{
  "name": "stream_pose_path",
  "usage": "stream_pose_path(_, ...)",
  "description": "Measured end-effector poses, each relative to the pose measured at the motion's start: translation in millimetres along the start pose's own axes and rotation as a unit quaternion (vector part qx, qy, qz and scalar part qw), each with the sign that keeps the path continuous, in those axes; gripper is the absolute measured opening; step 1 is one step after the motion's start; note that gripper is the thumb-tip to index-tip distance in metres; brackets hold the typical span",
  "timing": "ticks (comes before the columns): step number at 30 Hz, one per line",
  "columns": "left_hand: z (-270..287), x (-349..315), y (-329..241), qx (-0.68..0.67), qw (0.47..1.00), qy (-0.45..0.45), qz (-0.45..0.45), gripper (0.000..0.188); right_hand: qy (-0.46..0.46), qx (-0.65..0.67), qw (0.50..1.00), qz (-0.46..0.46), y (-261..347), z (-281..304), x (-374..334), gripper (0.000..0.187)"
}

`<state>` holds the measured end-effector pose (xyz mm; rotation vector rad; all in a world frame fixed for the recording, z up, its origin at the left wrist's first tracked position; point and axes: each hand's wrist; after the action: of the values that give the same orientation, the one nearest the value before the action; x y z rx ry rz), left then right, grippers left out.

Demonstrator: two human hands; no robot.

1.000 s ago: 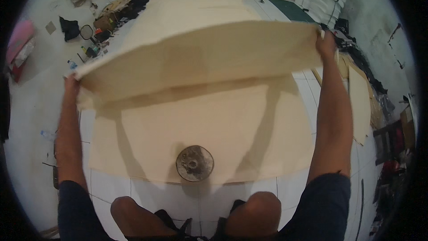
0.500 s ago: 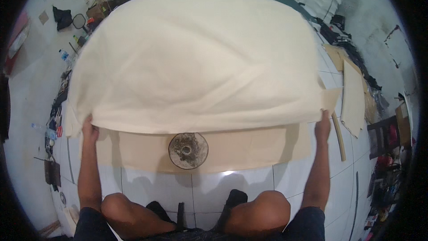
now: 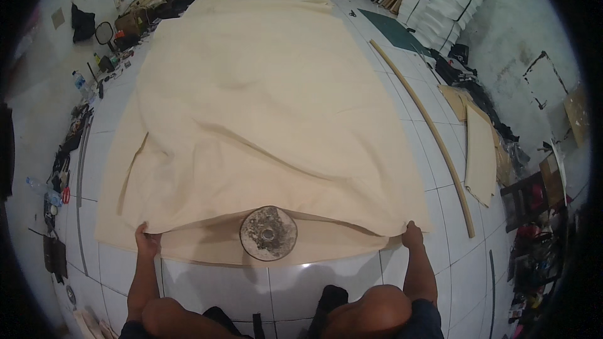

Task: The person unfolds a large piece of beige fabric on the floor, smooths it out, and then folds it into a smaller rectangular shape. They then place a long wooden dowel on top of the folded fabric.

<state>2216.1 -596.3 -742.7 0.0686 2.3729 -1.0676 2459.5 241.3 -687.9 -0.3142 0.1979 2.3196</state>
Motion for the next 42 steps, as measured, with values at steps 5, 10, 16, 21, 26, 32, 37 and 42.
stream_pose_path(5, 13.0, 11.5, -54.4, -0.044, 0.993, 0.106, -0.036, 0.054, 0.014, -0.038, 0.999, 0.027, 27.4, -15.4, -5.7, 0.026)
stream_pose_path(10, 8.8, 61.8, -140.3, 0.142, 0.932, -0.213, -0.256, 0.059, 0.074, -0.125, 0.986, 0.077, 51.7, -26.9, 2.5, 0.07)
stream_pose_path(16, -84.4, 30.0, -115.8, 0.333, 0.749, -0.304, -0.486, 0.047, 0.069, -0.201, 0.975, 0.067, 12.0, 15.1, -29.3, 0.045)
stream_pose_path(21, 68.3, 19.6, -90.5, 0.295, 0.79, -0.408, -0.349, 0.045, 0.141, -0.207, 0.965, 0.081, 57.8, -13.3, -17.1, 0.043)
stream_pose_path(26, 65.9, 8.5, -69.8, 0.201, 0.889, -0.356, -0.206, 0.046, 0.106, -0.335, 0.924, 0.153, 139.3, 46.0, -37.9, 0.073)
stream_pose_path(32, 41.9, -31.4, -33.2, 0.014, 0.995, -0.079, -0.066, 0.067, 0.1, 0.045, 0.853, 0.51, 363.1, 114.9, -171.0, 0.055)
stream_pose_path(37, -18.2, -61.6, 1.8, 0.091, 0.991, -0.042, 0.086, 0.071, 0.062, -0.082, 0.799, 0.593, 366.3, 56.6, -154.4, 0.049)
stream_pose_path(42, -6.8, -34.5, -5.6, 0.148, 0.976, 0.068, 0.142, 0.063, 0.018, -0.009, 0.798, 0.602, 367.1, 35.6, -152.5, 0.04)
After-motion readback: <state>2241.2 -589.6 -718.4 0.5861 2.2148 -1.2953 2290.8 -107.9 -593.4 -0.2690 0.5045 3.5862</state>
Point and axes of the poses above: each hand's wrist, its own x-axis towards the middle knuckle, its own z-axis out of the back of the hand, y = z × x, and after that the axes turned 3 degrees about y, right-handed
